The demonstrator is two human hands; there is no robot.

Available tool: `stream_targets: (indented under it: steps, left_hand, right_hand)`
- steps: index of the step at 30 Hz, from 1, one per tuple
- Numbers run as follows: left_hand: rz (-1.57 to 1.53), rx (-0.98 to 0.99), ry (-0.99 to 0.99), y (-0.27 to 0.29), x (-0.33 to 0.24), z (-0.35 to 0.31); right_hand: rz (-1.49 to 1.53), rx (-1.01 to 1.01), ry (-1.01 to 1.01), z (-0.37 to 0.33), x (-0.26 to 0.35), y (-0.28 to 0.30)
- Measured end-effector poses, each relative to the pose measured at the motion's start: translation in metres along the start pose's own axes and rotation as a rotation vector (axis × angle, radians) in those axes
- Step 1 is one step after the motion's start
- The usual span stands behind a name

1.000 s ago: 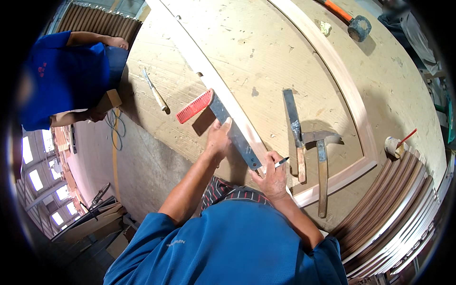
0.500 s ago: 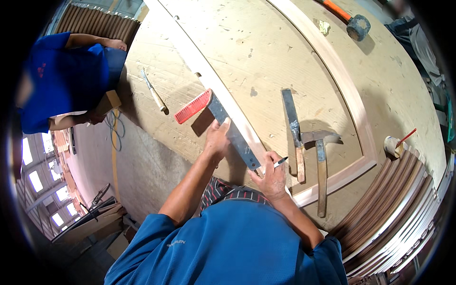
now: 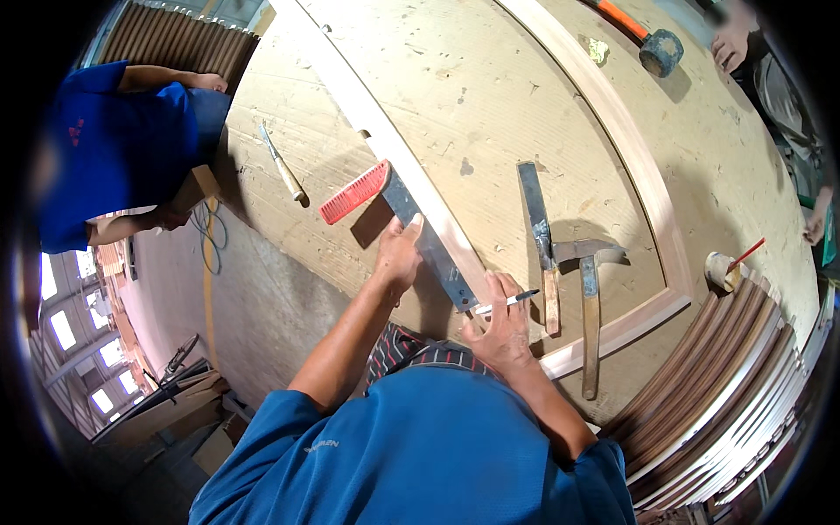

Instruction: The person carves out a recessed area in a wooden frame using a chisel and hammer, then measures and marks another section with a ruler and pen.

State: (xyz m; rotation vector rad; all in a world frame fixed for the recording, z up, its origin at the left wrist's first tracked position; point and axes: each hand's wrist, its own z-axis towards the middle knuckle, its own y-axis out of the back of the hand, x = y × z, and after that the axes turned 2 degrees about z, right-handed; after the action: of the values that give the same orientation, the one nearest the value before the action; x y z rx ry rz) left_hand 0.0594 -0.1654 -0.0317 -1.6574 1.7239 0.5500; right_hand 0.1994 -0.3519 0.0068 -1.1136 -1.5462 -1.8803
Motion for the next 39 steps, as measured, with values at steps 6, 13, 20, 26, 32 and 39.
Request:
stream_targets:
  steps: [6,13,20,26,32,39]
  left_hand:
    - [0.047,-0.026,-0.078,-0.004,0.003,0.003]
    - [-0.036,0.003,-0.060,-0.009,-0.005,-0.003]
    - [0.007,-0.001,-0.029,-0.003,0.000,0.001]
    - [0.020,-0.031,-0.076,-0.003,0.005,0.002]
    - [0.050,-0.042,-0.070,-0.005,0.001,0.000]
    - [-0.020,-0.019,0.041,-0.011,-0.010,-0.006]
  right_hand:
    - [0.147,0.026,0.049,0.021,0.003,0.009]
    - [0.506,0.133,-0.153,0.070,0.021,-0.009]
    - [0.601,0.114,-0.209,0.089,0.026,-0.026]
    - [1.124,0.104,-0.664,0.103,0.035,-0.015]
    - [1.176,0.143,-0.812,0.110,0.023,-0.005]
    - [0.804,-0.026,-0.328,0.097,0.021,-0.049]
